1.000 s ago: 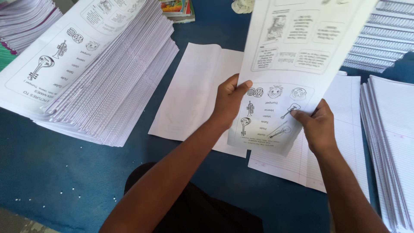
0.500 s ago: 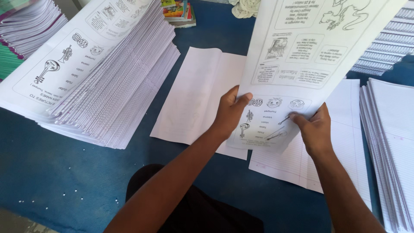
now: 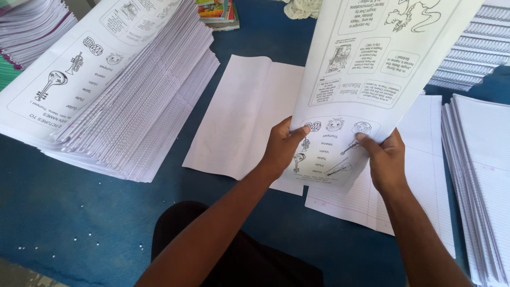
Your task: The person inserts printed sheets into folded paper covers and places the assembled units into a stack. The process is repeated multiple times with consistent hand motions.
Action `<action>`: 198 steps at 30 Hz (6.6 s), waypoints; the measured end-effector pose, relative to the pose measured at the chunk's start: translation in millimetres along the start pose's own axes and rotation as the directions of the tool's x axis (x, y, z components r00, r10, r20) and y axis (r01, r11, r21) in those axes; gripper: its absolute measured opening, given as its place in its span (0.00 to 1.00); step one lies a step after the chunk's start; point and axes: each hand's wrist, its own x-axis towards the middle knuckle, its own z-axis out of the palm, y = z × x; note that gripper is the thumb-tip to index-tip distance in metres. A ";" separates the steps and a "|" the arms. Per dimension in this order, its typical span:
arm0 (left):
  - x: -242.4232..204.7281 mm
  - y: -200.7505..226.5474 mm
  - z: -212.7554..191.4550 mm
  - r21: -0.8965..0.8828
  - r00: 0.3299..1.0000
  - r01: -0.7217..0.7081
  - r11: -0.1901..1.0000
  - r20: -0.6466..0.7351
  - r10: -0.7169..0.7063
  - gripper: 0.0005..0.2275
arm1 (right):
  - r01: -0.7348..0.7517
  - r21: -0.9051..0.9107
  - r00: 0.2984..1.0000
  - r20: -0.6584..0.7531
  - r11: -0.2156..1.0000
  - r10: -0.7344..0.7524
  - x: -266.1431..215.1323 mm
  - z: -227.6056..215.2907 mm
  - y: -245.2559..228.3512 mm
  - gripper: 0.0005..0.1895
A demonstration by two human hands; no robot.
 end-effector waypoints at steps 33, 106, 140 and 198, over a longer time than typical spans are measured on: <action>3.0 -19.0 5.3 -0.072 0.999 0.010 0.997 -0.040 -0.013 0.11 | -0.127 -0.150 0.992 -0.027 0.981 0.124 5.0 -10.3 12.5 0.19; 9.3 162.9 -182.2 0.606 0.993 0.111 0.788 -0.106 -0.058 0.23 | -0.310 0.265 0.918 0.332 0.913 0.215 18.5 183.0 -98.6 0.22; -42.7 284.1 -429.1 0.669 0.834 0.491 0.558 -0.547 -0.078 0.26 | -0.313 0.090 0.751 0.633 0.946 0.188 4.2 438.4 -111.4 0.26; 16.7 183.5 -201.3 0.990 0.955 -0.038 -0.139 0.077 0.285 0.11 | -0.333 -0.549 0.802 0.262 0.766 0.537 28.9 199.2 -60.6 0.46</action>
